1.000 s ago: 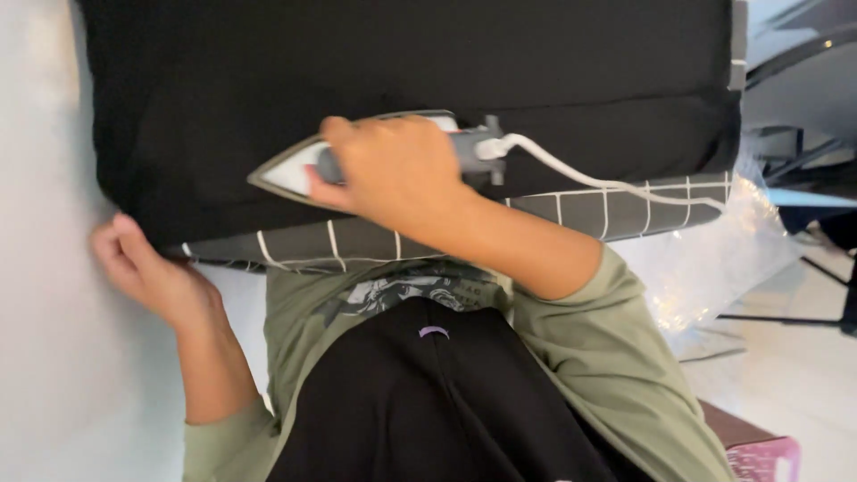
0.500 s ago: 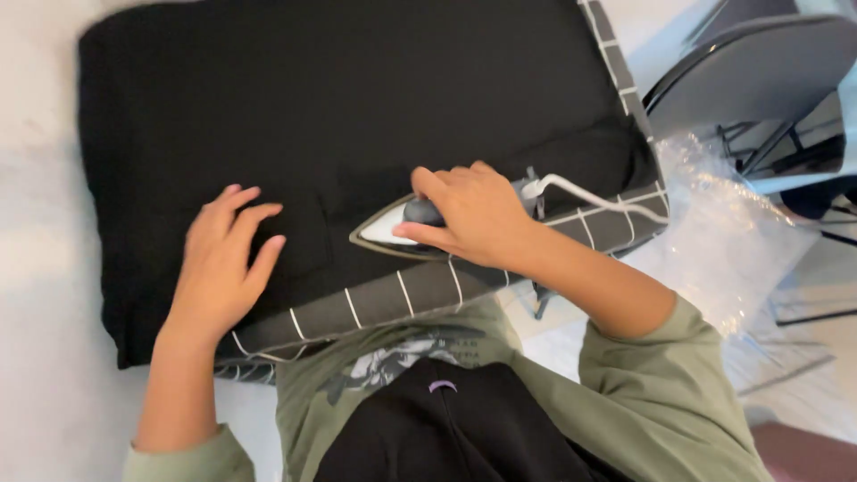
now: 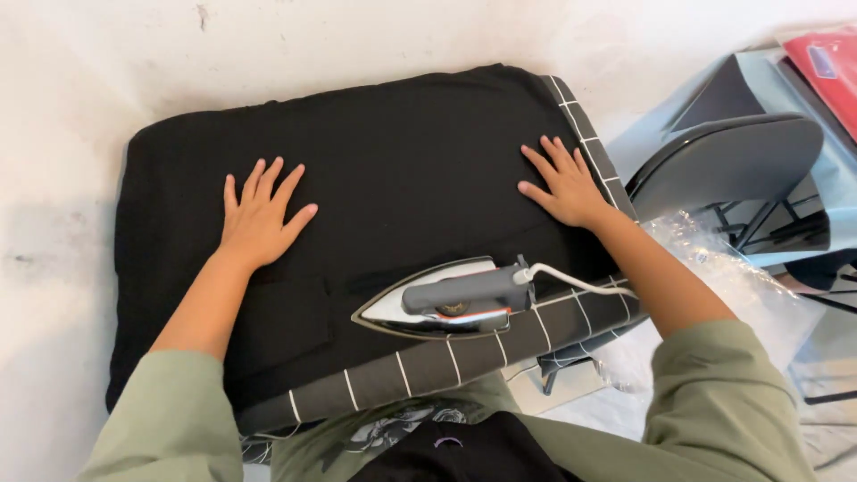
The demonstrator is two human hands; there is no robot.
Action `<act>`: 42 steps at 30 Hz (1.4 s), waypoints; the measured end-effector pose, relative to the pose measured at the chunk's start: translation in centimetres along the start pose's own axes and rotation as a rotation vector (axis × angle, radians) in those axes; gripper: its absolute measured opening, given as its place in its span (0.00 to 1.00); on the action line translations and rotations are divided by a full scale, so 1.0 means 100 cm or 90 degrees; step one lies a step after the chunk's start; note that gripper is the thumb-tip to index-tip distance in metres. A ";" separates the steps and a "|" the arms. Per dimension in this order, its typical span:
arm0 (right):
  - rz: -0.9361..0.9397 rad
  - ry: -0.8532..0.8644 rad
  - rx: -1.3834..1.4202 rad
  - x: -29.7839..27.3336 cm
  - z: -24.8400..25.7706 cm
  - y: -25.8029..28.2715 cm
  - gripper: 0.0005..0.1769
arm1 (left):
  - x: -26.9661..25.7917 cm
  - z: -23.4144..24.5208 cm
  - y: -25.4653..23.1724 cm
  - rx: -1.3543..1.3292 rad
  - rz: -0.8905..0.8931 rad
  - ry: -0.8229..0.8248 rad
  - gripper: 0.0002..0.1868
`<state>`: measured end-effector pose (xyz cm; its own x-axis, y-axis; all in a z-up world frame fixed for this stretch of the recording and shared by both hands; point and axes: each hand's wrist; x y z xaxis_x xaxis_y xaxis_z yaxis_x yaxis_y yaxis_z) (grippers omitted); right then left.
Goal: Ironing a black t-shirt on an ironing board and folding it neatly.
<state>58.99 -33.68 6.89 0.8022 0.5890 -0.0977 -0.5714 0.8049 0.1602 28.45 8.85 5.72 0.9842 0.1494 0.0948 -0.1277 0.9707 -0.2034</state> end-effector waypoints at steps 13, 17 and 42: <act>-0.103 -0.140 0.023 0.182 -0.004 0.009 0.34 | 0.104 -0.014 0.024 0.001 0.084 -0.098 0.34; -0.169 -0.223 0.075 0.235 -0.015 -0.003 0.34 | 0.109 -0.014 0.023 -0.005 0.104 -0.089 0.35; 0.024 -0.338 0.127 0.077 -0.025 0.010 0.11 | 0.147 -0.031 0.065 -0.001 -0.024 -0.204 0.24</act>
<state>64.13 -28.14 3.82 0.7880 0.4584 0.4110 -0.5992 0.7244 0.3408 42.47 16.78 2.80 0.8998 0.1649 0.4041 -0.0913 0.9765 -0.1953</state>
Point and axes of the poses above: each hand's wrist, its own x-axis towards the middle knuckle, its own z-axis out of the back of the hand, y = z × x, and after that the axes turned 9 degrees about -z, right-handed
